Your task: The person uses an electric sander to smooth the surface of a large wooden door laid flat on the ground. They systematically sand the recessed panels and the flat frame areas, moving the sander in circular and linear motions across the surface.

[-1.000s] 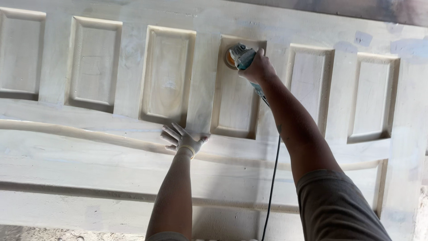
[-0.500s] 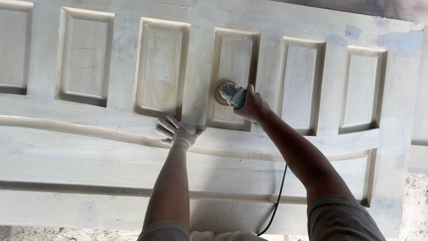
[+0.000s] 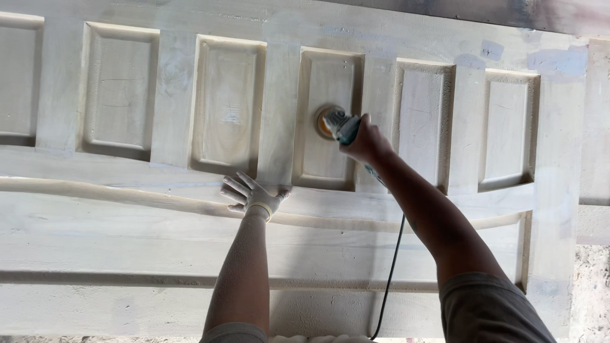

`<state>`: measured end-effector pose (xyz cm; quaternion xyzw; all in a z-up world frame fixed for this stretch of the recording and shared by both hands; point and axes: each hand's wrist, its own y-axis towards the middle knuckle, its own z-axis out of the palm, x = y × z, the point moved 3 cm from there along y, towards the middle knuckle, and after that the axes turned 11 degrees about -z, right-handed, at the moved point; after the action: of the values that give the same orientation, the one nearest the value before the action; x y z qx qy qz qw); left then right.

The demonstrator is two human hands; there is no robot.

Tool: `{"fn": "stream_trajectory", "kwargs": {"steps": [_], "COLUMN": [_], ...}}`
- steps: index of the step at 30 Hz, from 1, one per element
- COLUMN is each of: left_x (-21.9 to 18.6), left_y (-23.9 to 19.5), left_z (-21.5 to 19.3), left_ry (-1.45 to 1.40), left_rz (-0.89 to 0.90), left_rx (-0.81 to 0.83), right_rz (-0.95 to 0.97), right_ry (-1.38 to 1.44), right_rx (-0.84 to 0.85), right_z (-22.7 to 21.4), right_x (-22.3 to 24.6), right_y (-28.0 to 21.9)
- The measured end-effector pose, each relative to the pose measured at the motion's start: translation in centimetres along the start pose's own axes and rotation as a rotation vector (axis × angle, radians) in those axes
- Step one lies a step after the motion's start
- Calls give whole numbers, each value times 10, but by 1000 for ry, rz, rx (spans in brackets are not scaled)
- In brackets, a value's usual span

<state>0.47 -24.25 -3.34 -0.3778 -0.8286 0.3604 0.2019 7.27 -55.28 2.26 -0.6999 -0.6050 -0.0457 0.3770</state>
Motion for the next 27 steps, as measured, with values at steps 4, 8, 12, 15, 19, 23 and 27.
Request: {"fn": "stream_trajectory", "kwargs": {"steps": [4, 8, 12, 15, 19, 23, 27], "left_x": [1, 5, 5, 1, 1, -2, 4], "left_y": [5, 17, 24, 22, 11, 7, 8], "left_z": [6, 13, 20, 15, 5, -2, 1], "left_ry": [5, -4, -37, -64, -37, -70, -129], "left_rz": [-7, 18, 66, 70, 9, 11, 46], "left_rx": [-24, -7, 61, 53, 36, 55, 112], "right_rz": [56, 130, 98, 91, 67, 132, 80], "right_ry": [36, 36, 37, 23, 51, 26, -2], "right_rx": [-112, -205, -157, -134, -114, -39, -47], "right_z": [-24, -26, -2, 16, 32, 51, 66], "right_x": [6, 17, 25, 34, 40, 40, 47], "right_y": [42, 57, 28, -2, -46, -71, -87]}}
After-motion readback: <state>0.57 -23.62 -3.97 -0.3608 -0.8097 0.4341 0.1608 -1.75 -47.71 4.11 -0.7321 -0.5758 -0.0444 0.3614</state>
